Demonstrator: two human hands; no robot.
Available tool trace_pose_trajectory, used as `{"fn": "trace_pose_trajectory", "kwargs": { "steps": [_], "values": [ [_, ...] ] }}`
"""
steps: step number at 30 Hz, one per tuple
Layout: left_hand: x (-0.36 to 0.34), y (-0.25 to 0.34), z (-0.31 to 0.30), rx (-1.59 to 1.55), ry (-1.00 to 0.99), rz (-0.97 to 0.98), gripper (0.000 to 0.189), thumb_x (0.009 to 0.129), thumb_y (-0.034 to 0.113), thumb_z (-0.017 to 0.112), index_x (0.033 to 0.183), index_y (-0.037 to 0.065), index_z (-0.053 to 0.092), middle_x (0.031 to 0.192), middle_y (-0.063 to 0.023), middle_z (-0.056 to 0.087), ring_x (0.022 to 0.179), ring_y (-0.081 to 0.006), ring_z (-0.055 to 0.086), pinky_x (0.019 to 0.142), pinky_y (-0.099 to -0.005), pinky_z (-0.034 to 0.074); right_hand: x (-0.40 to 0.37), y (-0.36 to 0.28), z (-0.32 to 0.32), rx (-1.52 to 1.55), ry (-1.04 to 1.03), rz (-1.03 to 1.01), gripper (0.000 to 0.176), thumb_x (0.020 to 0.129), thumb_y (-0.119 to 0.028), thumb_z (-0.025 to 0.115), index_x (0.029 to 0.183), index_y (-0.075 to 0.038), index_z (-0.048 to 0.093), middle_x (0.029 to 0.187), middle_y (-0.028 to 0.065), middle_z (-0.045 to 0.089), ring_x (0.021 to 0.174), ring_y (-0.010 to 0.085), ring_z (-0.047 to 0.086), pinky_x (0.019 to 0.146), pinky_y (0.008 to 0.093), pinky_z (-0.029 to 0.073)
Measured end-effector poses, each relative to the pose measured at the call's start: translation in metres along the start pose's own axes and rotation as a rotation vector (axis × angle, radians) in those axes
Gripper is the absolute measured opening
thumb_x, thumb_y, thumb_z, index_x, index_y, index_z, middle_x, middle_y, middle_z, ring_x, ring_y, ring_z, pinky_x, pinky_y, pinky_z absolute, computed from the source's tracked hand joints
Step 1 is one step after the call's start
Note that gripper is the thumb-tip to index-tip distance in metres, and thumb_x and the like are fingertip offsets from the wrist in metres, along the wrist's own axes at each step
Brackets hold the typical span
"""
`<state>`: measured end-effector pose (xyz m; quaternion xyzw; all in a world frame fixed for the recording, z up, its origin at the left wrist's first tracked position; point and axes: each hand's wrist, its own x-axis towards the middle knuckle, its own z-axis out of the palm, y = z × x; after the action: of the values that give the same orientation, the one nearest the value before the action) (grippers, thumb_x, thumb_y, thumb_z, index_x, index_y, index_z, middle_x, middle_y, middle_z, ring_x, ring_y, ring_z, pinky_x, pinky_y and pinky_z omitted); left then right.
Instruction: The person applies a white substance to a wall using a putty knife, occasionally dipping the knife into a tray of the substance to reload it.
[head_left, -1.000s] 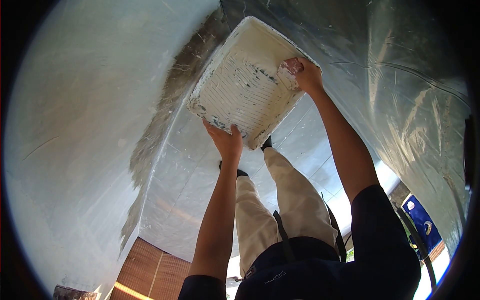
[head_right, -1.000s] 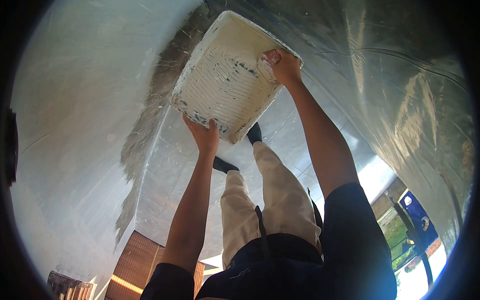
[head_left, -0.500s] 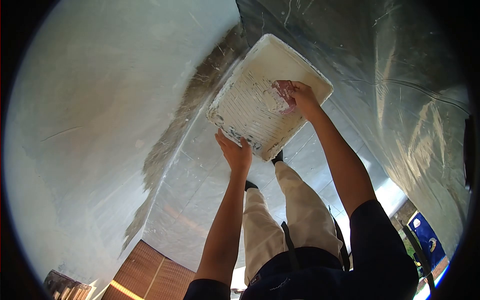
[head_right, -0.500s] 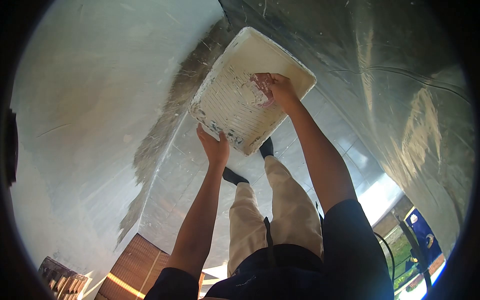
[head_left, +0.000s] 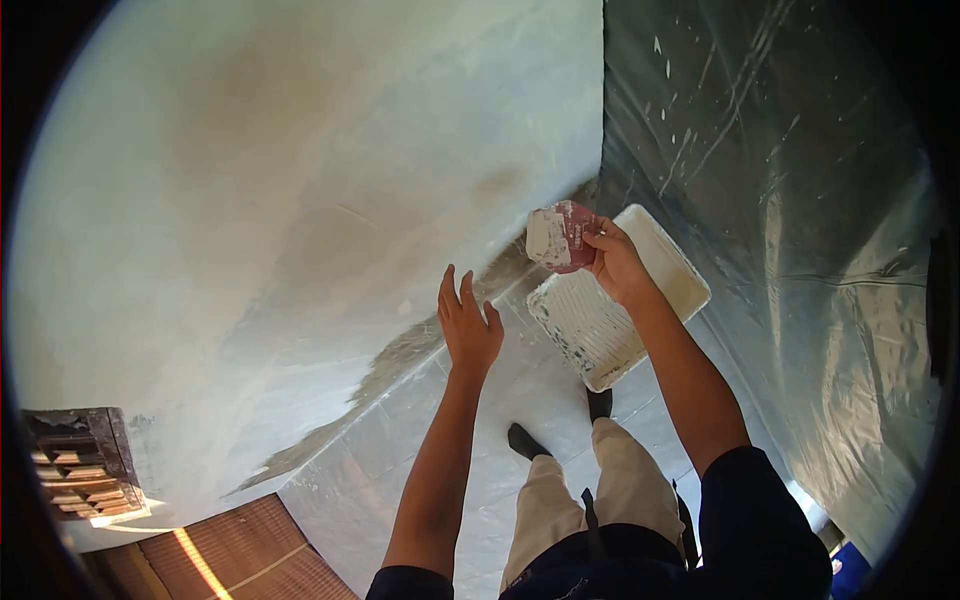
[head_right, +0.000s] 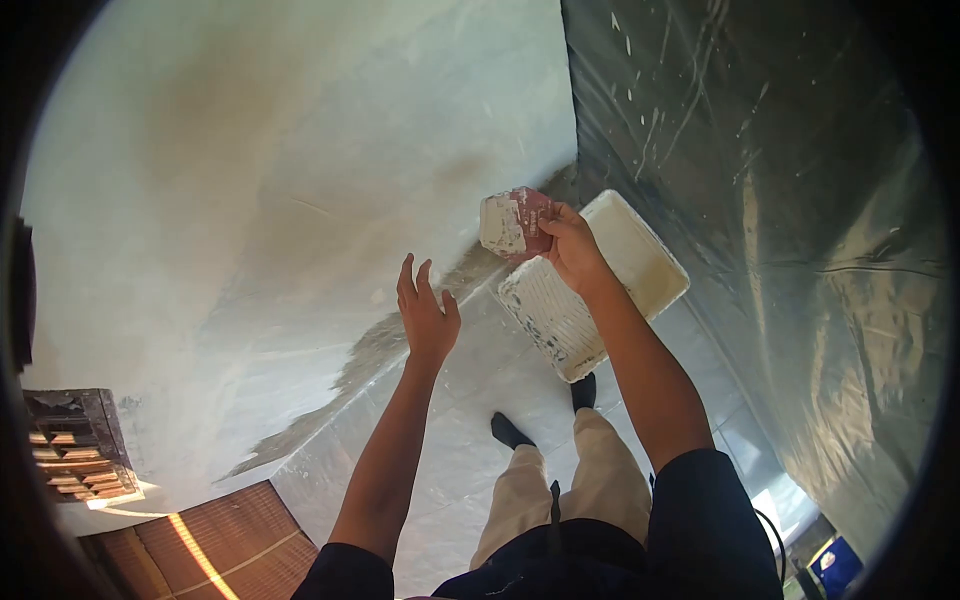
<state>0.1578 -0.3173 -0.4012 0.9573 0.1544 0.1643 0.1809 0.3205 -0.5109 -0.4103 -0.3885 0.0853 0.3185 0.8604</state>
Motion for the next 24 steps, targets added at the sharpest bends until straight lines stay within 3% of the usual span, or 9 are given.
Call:
{"fn": "trace_pose_trajectory", "kwargs": {
  "steps": [8,12,16,20,24],
  "values": [
    [0.063,-0.011,-0.154,0.253,0.375,0.281,0.053,0.079,0.003,0.059,0.131,0.002,0.049,0.148,-0.0198,0.035,0.137,-0.0389,0.033,0.110,-0.0516,0.028,-0.021,-0.030,0.153,-0.120,-0.225,-0.142,0.031,0.098,-0.002,0.046,0.129,-0.001,0.053,0.118,0.0094,0.064,0.106,0.0187,0.064,0.093,0.0380,0.053],
    [0.079,-0.027,-0.222,0.309,0.538,0.299,0.055,0.079,0.003,0.059,0.132,0.004,0.047,0.148,-0.0200,0.034,0.138,-0.0397,0.031,0.109,-0.0533,0.026,-0.033,-0.040,0.216,-0.125,-0.320,-0.197,0.030,0.098,-0.001,0.045,0.128,0.002,0.049,0.119,0.0133,0.062,0.105,0.0215,0.064,0.093,0.0375,0.054],
    [0.084,-0.039,-0.284,0.385,0.663,0.340,0.052,0.080,0.005,0.058,0.130,0.001,0.049,0.148,-0.0206,0.035,0.137,-0.0394,0.032,0.110,-0.0527,0.026,-0.068,-0.056,0.282,-0.094,-0.445,-0.232,0.034,0.097,0.004,0.041,0.130,0.002,0.045,0.127,0.0169,0.057,0.114,0.0259,0.061,0.099,0.0392,0.053],
    [0.087,-0.051,-0.333,0.424,0.757,0.349,0.051,0.080,0.006,0.057,0.131,0.001,0.049,0.149,-0.0207,0.036,0.137,-0.0387,0.033,0.110,-0.0527,0.026,-0.093,-0.065,0.335,-0.112,-0.561,-0.281,0.034,0.097,0.005,0.040,0.130,0.002,0.044,0.131,0.0168,0.055,0.119,0.0265,0.059,0.103,0.0405,0.051],
    [0.088,-0.059,-0.383,0.466,0.838,0.359,0.055,0.082,0.008,0.056,0.135,0.001,0.045,0.151,-0.0209,0.034,0.140,-0.0393,0.030,0.112,-0.0532,0.025,-0.120,-0.067,0.386,-0.186,-0.605,-0.426,0.033,0.099,0.001,0.043,0.131,0.001,0.047,0.126,0.0111,0.059,0.115,0.0205,0.060,0.101,0.0377,0.050]
  ]
}}
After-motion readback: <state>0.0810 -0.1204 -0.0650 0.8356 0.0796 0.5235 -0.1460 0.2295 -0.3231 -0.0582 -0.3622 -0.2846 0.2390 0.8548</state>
